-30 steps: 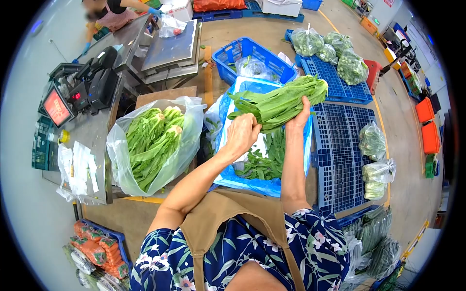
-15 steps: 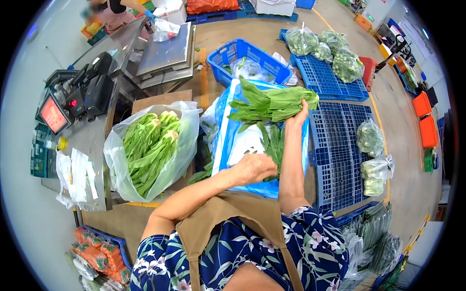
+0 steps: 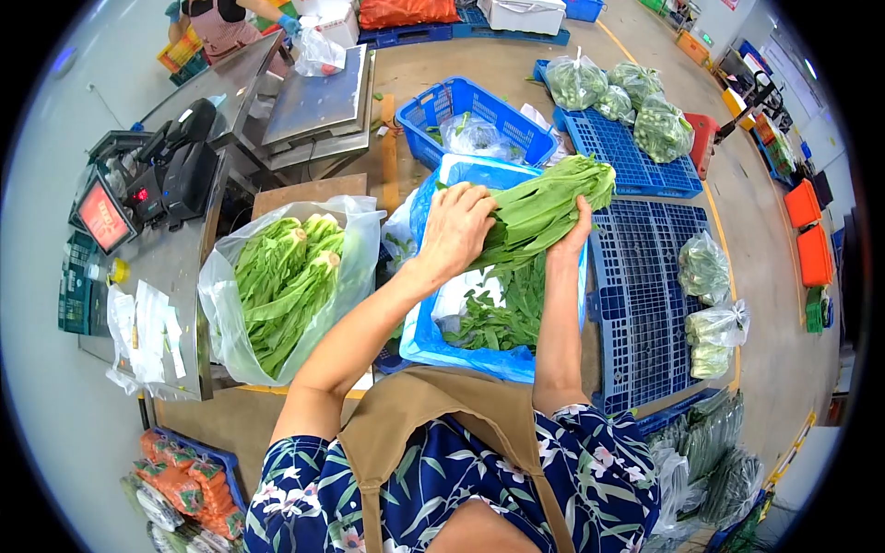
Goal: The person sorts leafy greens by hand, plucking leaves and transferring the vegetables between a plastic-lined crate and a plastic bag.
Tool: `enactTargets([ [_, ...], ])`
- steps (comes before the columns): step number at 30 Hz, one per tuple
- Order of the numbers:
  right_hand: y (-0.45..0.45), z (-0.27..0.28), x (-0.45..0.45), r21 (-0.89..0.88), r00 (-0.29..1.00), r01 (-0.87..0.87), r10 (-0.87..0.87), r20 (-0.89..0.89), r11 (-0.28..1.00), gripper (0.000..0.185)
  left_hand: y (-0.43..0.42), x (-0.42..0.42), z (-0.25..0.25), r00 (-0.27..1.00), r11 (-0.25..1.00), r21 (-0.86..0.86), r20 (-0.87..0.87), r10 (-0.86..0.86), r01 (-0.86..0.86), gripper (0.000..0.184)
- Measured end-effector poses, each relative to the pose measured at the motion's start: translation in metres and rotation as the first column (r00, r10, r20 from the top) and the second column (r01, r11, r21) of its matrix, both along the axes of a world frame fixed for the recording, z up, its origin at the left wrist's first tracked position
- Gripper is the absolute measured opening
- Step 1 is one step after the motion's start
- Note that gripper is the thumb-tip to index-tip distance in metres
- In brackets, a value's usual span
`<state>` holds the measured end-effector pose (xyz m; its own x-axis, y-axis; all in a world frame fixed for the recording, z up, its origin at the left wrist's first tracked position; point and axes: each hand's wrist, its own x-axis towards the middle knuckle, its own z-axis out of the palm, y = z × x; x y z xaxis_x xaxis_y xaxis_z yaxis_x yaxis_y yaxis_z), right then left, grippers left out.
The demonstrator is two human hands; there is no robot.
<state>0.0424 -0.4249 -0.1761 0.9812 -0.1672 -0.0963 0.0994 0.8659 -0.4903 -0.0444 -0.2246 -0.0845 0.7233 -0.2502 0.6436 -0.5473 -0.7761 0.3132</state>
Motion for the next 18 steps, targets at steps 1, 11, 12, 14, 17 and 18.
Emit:
enactTargets([
  [1, 0.002, 0.001, -0.001, -0.023, 1.000, 0.009, -0.009, 0.008, 1.000, 0.051, 0.005, 0.002, -0.006, 0.998, 0.999, 0.053, -0.066, 0.014, -0.011, 0.015],
  [11, 0.009, 0.007, 0.000, -0.023, 1.000, -0.006, 0.006, -0.017, 1.000, 0.050, -0.003, -0.016, -0.015, 0.719, 0.881, -0.429, -0.547, -0.428, 0.198, 0.011],
  [12, 0.006, 0.003, 0.004, -0.003, 0.999, 0.007, -0.007, -0.033, 1.000, 0.050, -0.007, -0.025, -0.023, 0.704, 0.829, -0.480, -0.481, -0.522, 0.287, 0.010],
  [14, -0.007, -0.015, 0.021, 0.039, 0.998, 0.041, -0.039, -0.057, 0.998, 0.050, -0.012, -0.051, -0.019, 0.599, 0.810, -0.443, -0.549, -0.584, 0.384, 0.009],
  [17, -0.026, -0.054, 0.031, -0.029, 0.979, 0.075, -0.068, 0.191, 0.997, 0.054, -0.014, -0.069, -0.050, 0.445, 0.809, -0.347, -0.698, -0.561, 0.475, 0.020],
  [18, -0.024, -0.056, 0.029, -0.017, 0.971, 0.089, -0.083, 0.226, 0.996, 0.051, -0.014, -0.073, -0.072, 0.512, 0.825, -0.258, -0.680, -0.525, 0.503, 0.025],
])
